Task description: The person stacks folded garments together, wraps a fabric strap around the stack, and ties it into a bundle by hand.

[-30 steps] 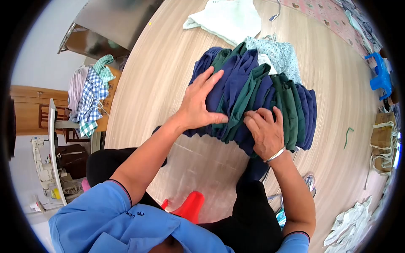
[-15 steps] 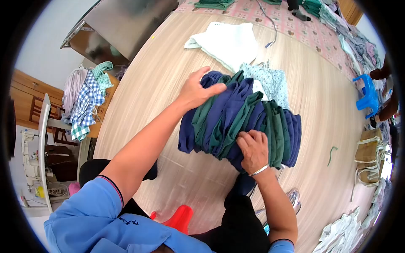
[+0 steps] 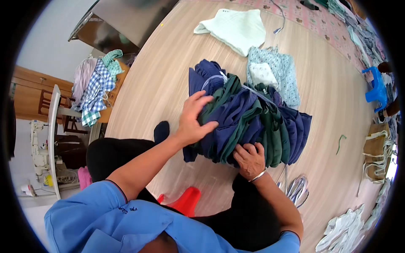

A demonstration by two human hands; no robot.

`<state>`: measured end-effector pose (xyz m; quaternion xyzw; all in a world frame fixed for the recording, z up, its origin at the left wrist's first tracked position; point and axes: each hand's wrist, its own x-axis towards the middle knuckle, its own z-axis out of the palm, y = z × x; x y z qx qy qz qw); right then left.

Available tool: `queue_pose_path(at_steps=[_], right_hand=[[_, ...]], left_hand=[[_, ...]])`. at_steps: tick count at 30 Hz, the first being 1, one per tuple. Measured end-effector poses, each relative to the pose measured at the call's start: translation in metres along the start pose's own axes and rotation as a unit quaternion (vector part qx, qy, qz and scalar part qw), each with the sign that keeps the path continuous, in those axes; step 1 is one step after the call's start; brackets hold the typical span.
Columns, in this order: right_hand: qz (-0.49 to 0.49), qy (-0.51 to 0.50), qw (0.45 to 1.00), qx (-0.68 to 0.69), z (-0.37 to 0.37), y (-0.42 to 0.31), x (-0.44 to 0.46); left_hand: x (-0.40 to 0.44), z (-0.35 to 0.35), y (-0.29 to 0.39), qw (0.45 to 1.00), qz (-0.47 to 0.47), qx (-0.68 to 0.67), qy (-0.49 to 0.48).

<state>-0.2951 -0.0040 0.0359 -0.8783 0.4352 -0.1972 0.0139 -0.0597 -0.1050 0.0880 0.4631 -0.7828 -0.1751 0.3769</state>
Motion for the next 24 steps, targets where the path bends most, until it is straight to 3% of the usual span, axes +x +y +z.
queue_pose_path(at_steps=[2,3,5,6,8,10,11,13,14,17,22,24], right_hand=[[-0.003,0.029,1.000,0.012,-0.003,0.001,0.003],[-0.001,0.036,0.999,0.014,-0.006,0.005,0.008],[0.008,0.047,0.999,0.024,-0.013,0.015,0.020],[0.014,0.054,0.998,0.023,-0.017,0.026,0.030],[0.029,0.078,0.996,0.025,-0.018,0.051,0.049],[0.048,0.085,0.995,0.012,-0.020,0.077,0.072],[0.048,0.086,0.995,0.020,-0.023,0.089,0.083],[0.057,0.068,0.996,0.023,-0.028,0.104,0.099],[0.064,0.068,0.995,0.019,-0.026,0.108,0.103],[0.068,0.047,0.996,0.029,-0.025,0.120,0.113],[0.135,0.010,0.986,0.094,-0.034,0.181,0.137],[0.210,0.023,0.951,0.226,-0.032,0.209,0.154]], left_hand=[[-0.024,-0.017,-0.012,0.957,-0.220,-0.177,0.062],[-0.036,-0.019,-0.033,0.925,-0.323,-0.194,0.054],[-0.057,-0.022,-0.078,0.807,-0.532,-0.257,0.006],[-0.062,-0.026,-0.086,0.756,-0.582,-0.297,-0.032],[-0.068,-0.017,-0.087,0.812,-0.533,-0.218,-0.093],[-0.080,0.008,-0.110,0.919,-0.311,-0.154,-0.188],[-0.065,0.014,-0.097,0.960,-0.177,-0.035,-0.214],[-0.036,0.040,-0.081,0.984,-0.111,0.013,-0.141],[-0.018,0.053,-0.078,0.984,-0.106,0.009,-0.145],[0.036,0.080,-0.071,0.972,-0.036,-0.231,-0.026],[0.119,0.088,-0.068,0.960,-0.116,-0.252,-0.020],[0.158,0.086,-0.069,0.955,-0.173,-0.218,-0.105]])
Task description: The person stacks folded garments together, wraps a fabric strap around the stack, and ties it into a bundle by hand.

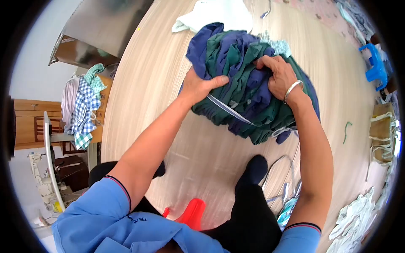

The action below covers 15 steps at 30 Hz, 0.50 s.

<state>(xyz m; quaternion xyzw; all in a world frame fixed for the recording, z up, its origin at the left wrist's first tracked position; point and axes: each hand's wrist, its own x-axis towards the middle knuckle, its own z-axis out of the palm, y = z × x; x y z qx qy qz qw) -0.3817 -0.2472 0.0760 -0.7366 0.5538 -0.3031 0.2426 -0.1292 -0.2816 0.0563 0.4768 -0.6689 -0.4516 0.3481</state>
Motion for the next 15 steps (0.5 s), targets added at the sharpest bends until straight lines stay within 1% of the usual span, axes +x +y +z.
queue_pose_path(at_steps=[1,3,4,5,6,7,8,10,11,12,14,15], right_hand=[[0.015,-0.003,0.995,0.098,-0.003,0.003,0.011],[0.035,-0.019,0.997,0.061,-0.009,0.010,0.021],[0.042,-0.030,0.998,0.043,-0.011,0.010,0.024],[0.037,-0.025,0.998,0.037,-0.014,0.011,0.022],[0.057,-0.021,0.997,0.054,-0.014,0.006,0.019],[0.080,-0.017,0.994,0.073,-0.015,0.004,0.016],[0.082,-0.016,0.994,0.071,-0.013,0.012,0.015],[0.017,0.004,1.000,0.002,-0.008,0.024,0.013],[0.041,0.012,0.999,-0.018,-0.005,0.029,0.010],[0.042,0.016,0.999,-0.018,-0.004,0.025,0.010],[0.037,0.018,0.997,-0.064,-0.005,0.017,0.008],[0.019,0.028,0.997,-0.064,-0.006,0.013,0.006]], left_hand=[[0.014,-0.002,0.005,1.000,0.016,-0.008,0.007],[0.034,-0.004,0.012,0.997,-0.040,0.056,-0.028],[0.039,-0.006,0.013,0.998,-0.030,0.052,-0.022],[0.043,-0.007,0.013,0.997,-0.042,0.050,-0.041],[0.045,-0.007,0.012,0.995,-0.057,0.048,-0.064],[0.047,-0.007,0.010,0.994,-0.068,0.049,-0.067],[0.049,-0.007,0.008,0.994,-0.066,0.048,-0.069],[0.050,-0.007,0.007,0.992,-0.087,0.036,-0.083],[0.049,-0.007,0.006,0.992,-0.086,0.036,-0.084],[0.049,-0.007,0.006,0.992,-0.087,0.020,-0.084],[0.048,-0.008,0.007,0.993,-0.085,0.009,-0.087],[0.044,-0.008,0.009,0.992,-0.085,0.006,-0.089]])
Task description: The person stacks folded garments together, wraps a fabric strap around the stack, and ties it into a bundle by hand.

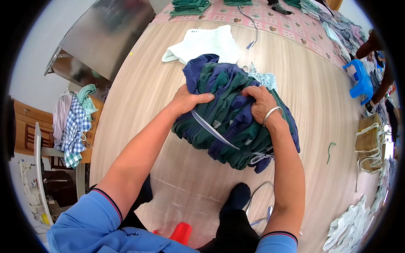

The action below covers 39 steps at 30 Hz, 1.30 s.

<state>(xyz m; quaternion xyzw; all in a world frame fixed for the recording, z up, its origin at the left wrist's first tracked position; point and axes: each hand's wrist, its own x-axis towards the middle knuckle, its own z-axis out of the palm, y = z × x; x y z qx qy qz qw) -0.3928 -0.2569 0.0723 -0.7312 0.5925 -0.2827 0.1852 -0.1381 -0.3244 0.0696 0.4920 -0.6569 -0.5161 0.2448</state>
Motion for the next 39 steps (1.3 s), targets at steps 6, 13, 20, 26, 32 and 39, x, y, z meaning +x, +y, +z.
queue_pose_path(at_steps=[6,13,20,26,32,39], right_hand=[[-0.102,0.067,0.993,0.000,0.008,-0.014,-0.025],[-0.102,0.073,0.992,-0.007,0.013,-0.028,-0.041],[-0.093,0.038,0.995,-0.020,0.017,-0.035,-0.048],[-0.078,-0.024,0.997,0.003,0.008,-0.035,-0.045],[-0.122,-0.011,0.990,-0.066,0.001,-0.054,-0.031],[-0.006,0.024,0.998,-0.055,0.009,-0.086,-0.024]], left_hand=[[-0.028,0.002,-0.012,1.000,0.014,-0.016,0.007],[-0.046,0.006,-0.029,0.999,0.031,-0.033,0.020],[-0.076,0.027,-0.022,0.965,0.234,0.008,0.118],[-0.062,0.010,-0.025,0.984,0.162,0.032,0.062],[-0.051,0.001,-0.023,0.986,0.141,0.044,0.075],[-0.038,0.002,-0.006,0.983,0.145,0.077,0.085]])
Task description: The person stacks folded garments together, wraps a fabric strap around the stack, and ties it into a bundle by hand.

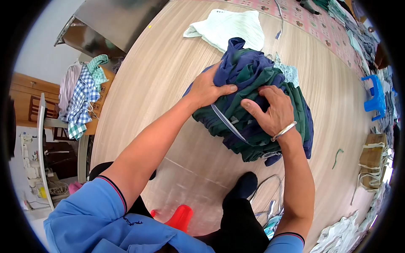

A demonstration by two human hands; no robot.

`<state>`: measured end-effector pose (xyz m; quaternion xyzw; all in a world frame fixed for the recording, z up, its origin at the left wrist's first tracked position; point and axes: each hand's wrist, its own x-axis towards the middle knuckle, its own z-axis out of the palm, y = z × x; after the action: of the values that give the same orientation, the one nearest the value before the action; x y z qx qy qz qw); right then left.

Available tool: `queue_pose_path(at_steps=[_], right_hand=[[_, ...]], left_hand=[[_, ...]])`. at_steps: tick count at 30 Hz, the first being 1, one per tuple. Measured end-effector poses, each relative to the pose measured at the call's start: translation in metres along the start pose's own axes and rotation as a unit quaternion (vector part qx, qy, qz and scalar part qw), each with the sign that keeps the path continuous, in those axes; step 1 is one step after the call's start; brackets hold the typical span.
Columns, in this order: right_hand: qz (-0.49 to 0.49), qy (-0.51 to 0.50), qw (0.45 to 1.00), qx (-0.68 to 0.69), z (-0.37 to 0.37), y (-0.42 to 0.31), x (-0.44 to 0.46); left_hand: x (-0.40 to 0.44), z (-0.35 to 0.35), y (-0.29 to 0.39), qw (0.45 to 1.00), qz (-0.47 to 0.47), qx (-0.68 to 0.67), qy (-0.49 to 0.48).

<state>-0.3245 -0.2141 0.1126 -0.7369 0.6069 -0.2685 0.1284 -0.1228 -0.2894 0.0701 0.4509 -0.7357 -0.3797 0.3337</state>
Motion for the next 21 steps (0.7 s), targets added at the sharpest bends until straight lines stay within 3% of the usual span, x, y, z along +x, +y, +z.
queue_pose_path(at_steps=[2,4,6,10,12,13,18,20,21], right_hand=[[-0.021,0.023,0.999,0.009,0.012,0.002,0.005],[0.032,0.077,0.978,-0.189,0.026,-0.006,0.013],[0.019,0.093,0.977,-0.193,0.029,-0.001,0.013],[0.048,0.108,0.988,-0.103,0.028,0.000,0.010],[0.087,0.139,0.986,0.014,0.027,-0.004,0.009],[0.055,0.157,0.986,0.029,0.031,0.000,0.009],[0.006,0.158,0.986,0.060,0.028,-0.001,0.009],[-0.031,0.132,0.989,-0.049,0.027,0.002,0.008],[-0.014,0.126,0.991,-0.038,0.028,0.000,0.007]], left_hand=[[0.007,0.001,0.000,1.000,0.003,0.011,0.005],[0.016,0.001,0.000,0.998,-0.030,0.051,-0.023],[0.017,-0.001,0.000,0.998,-0.025,0.048,-0.029],[0.020,-0.006,-0.003,0.998,-0.031,0.026,-0.046],[0.018,-0.005,-0.009,0.999,-0.019,0.018,-0.035],[0.021,-0.007,-0.012,1.000,-0.004,0.008,-0.020],[0.018,-0.005,-0.009,0.999,-0.016,0.030,-0.002],[0.018,-0.003,-0.008,0.999,-0.015,0.036,0.012],[0.017,-0.003,-0.007,0.999,-0.021,0.039,0.013]])
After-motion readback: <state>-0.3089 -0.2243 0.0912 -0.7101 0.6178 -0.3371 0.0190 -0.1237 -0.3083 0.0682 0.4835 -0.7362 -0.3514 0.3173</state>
